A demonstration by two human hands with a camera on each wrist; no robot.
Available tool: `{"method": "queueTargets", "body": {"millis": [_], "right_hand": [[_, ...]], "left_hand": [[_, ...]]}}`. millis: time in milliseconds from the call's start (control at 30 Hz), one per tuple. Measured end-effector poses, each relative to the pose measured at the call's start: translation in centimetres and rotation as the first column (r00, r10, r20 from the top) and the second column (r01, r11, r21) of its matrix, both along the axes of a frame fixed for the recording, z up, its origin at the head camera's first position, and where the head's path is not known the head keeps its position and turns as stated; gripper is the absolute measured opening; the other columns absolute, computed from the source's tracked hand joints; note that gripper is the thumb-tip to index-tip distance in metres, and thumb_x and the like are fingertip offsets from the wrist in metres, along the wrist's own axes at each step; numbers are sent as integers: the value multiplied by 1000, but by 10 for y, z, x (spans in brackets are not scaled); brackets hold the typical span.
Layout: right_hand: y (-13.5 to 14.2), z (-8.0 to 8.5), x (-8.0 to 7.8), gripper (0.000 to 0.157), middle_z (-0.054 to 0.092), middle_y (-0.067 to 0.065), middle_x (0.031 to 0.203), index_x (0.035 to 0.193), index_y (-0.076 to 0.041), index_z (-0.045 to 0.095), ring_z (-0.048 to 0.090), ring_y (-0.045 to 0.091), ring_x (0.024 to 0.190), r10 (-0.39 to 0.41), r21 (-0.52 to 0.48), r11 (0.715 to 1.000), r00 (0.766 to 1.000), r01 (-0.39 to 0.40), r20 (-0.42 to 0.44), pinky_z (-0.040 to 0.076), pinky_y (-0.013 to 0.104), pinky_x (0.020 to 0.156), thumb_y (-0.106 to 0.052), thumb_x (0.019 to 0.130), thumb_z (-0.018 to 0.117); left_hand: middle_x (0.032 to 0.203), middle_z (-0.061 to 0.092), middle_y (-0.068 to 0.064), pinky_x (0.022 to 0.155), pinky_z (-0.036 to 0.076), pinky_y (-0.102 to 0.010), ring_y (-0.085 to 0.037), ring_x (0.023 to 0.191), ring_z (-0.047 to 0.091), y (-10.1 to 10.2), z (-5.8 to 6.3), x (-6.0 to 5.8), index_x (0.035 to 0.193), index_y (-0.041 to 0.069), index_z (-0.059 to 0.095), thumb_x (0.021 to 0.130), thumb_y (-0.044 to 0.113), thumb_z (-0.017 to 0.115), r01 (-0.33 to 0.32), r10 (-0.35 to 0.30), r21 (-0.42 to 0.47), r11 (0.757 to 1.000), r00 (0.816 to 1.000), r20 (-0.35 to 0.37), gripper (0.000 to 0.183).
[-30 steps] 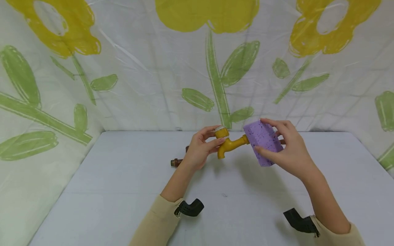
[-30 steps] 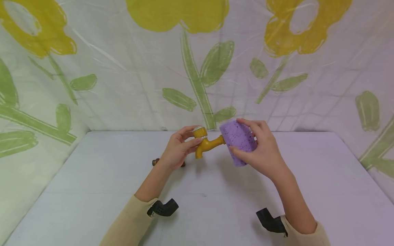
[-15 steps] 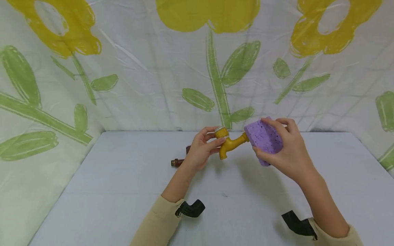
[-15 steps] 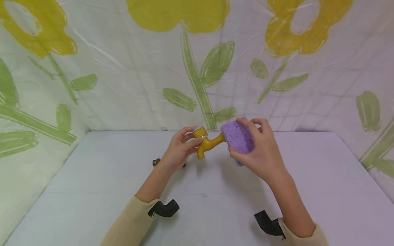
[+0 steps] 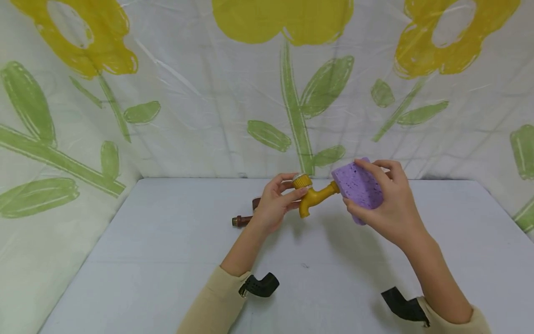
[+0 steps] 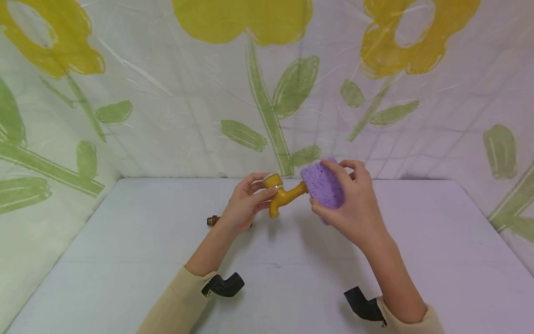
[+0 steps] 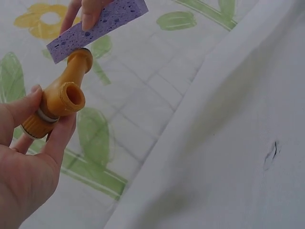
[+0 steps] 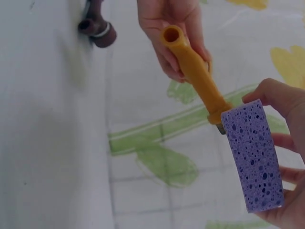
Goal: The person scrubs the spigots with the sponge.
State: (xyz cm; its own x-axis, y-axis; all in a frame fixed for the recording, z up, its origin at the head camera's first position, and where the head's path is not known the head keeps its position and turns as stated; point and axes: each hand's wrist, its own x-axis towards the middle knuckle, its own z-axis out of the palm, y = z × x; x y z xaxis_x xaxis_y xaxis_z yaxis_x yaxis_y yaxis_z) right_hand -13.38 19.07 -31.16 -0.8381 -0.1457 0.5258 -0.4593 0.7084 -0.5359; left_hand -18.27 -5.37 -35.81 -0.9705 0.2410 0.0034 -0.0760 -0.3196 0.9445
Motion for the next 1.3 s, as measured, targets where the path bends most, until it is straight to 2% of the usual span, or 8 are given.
{"method": "queueTargets", "body": {"millis": [200,300,467,633,800,867,1133,1300], "right_hand": [[-8,-3,1,79,48,21,134,145,-11,62,52,39,106,54,20,998,998,-53,-28,54,46,73,-11,73,95],[-11,-4,1,79,48,23,134,144,-10,62,52,39,106,53,31,998,997,-51,-48,56,49,72,-10,73,95],[-16,-7,2,78,47,25,134,144,-9,62,50,40,107,35,-13,999,997,-36,-64,57,56,72,-7,73,94],[-21,-11,1,79,48,25,133,144,-10,62,54,40,106,102,34,994,992,-100,-75,59,52,70,-6,72,94],[-20,-11,0,79,49,25,133,142,-9,62,54,40,103,84,56,995,991,-79,-102,58,50,67,-5,70,94],[-20,-11,0,79,49,25,133,143,-9,62,53,39,104,92,57,995,991,-87,-95,58,50,68,-5,71,94],[-24,-16,0,77,49,18,135,144,-13,63,56,38,111,210,51,976,978,-210,-2,61,51,76,-4,74,93],[-26,-17,1,77,51,16,135,142,-14,64,54,35,113,248,40,968,969,-248,3,58,50,79,-4,72,94]], "left_hand": [[121,63,-15,88,65,-35,-15,95,71,0,1,1,133,-3,57,101,-7,64,-26,26,9,1000,1000,9,33],[121,63,-15,87,65,-35,-15,95,71,0,1,1,131,-3,58,101,-7,64,-27,27,15,1000,1000,5,32],[121,64,-15,86,65,-33,-15,95,71,1,1,2,128,0,56,101,-7,63,-24,24,28,999,1000,4,28],[124,66,-20,84,65,-30,-13,93,72,2,0,2,123,3,53,103,-8,60,-21,20,38,999,1000,2,24],[126,66,-22,84,65,-30,-13,93,72,3,0,2,118,6,50,103,-9,60,-17,17,52,998,1000,-11,24],[124,66,-20,84,65,-29,-12,92,72,3,0,2,117,8,50,102,-9,60,-16,17,58,998,1000,-17,25],[119,65,-13,77,64,-25,-12,88,72,2,-3,2,115,13,47,105,-9,54,-6,9,124,992,1000,-28,25],[121,64,-13,76,63,-24,-12,89,72,3,-2,3,119,14,48,107,-6,52,-3,6,145,989,1000,-19,24]]}}
